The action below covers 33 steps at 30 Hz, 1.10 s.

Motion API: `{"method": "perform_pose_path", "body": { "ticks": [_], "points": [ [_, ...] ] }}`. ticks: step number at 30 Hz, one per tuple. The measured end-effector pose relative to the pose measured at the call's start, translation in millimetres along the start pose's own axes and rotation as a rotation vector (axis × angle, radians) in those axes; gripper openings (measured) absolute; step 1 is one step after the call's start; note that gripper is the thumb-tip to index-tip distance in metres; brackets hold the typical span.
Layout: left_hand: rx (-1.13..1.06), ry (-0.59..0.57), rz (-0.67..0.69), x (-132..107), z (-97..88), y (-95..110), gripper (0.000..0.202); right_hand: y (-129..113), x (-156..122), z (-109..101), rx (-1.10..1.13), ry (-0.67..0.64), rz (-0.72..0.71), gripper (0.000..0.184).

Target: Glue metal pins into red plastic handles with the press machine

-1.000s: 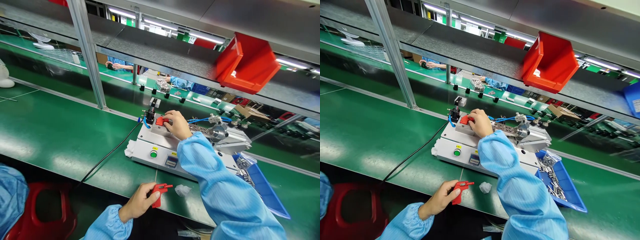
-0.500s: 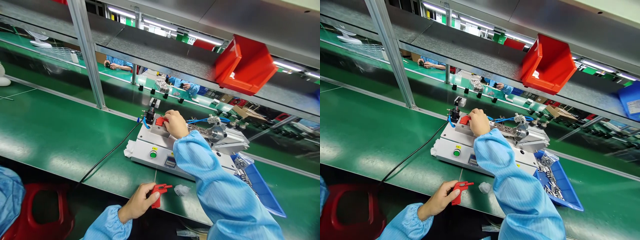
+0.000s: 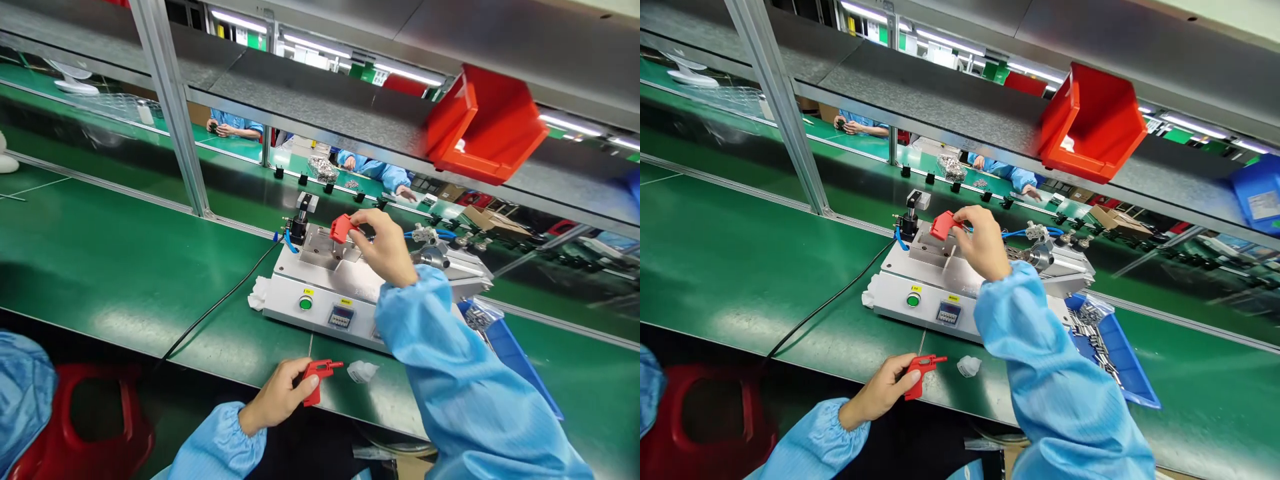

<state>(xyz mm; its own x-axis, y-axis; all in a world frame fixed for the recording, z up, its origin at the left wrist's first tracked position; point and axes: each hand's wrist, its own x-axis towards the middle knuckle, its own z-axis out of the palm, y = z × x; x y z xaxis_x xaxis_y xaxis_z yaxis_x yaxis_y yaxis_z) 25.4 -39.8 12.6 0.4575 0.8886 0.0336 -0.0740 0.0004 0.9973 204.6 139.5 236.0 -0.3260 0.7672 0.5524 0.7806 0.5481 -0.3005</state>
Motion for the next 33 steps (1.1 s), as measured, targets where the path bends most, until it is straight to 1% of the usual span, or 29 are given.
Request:
{"method": "perform_pose_path", "body": {
  "ticks": [2,5,8,10,12,14,17,21,23,26,28,30,33],
  "points": [
    [0.009,0.009,0.003,-1,-0.7,1,0.048,-12,-28,-24,0.065,-0.005,0.025,0.014],
    [0.013,-0.002,-0.006,-3,-2.0,3,0.048,-30,-88,-56,0.172,0.006,0.111,0.013],
    [0.012,-0.013,-0.04,-4,-3.4,3,0.05,-36,-155,-76,0.252,0.017,0.23,0.015],
    [0.008,-0.007,-0.066,-4,-3.9,2,0.051,-32,-194,-80,0.272,0.016,0.286,0.014],
    [-0.01,0.007,-0.089,-3,-3.8,0,0.052,-23,-228,-79,0.256,0.027,0.326,0.014],
    [-0.044,0.022,-0.117,-2,-2.7,-2,0.053,-12,-255,-75,0.213,0.064,0.37,0.014],
    [-0.106,0.032,-0.141,1,-0.7,-2,0.052,4,-289,-63,0.137,0.12,0.434,0.017],
    [-0.199,0.05,-0.121,6,-1.3,5,0.051,22,-317,-41,0.107,0.095,0.465,0.022],
    [-0.225,0.069,-0.116,9,-3.7,8,0.052,29,-324,-27,0.112,0.073,0.462,0.025],
    [-0.205,0.106,-0.142,12,-8.0,10,0.054,37,-326,-9,0.134,0.057,0.443,0.026],
    [-0.162,0.134,-0.156,12,-10.2,10,0.053,40,-326,1,0.155,0.056,0.437,0.026],
    [-0.091,0.155,-0.151,10,-11.8,10,0.048,41,-326,7,0.158,0.056,0.43,0.025],
    [0.114,0.17,-0.145,8,-14.2,14,0.036,42,-328,11,0.137,0.053,0.433,0.025]
  ]
}}
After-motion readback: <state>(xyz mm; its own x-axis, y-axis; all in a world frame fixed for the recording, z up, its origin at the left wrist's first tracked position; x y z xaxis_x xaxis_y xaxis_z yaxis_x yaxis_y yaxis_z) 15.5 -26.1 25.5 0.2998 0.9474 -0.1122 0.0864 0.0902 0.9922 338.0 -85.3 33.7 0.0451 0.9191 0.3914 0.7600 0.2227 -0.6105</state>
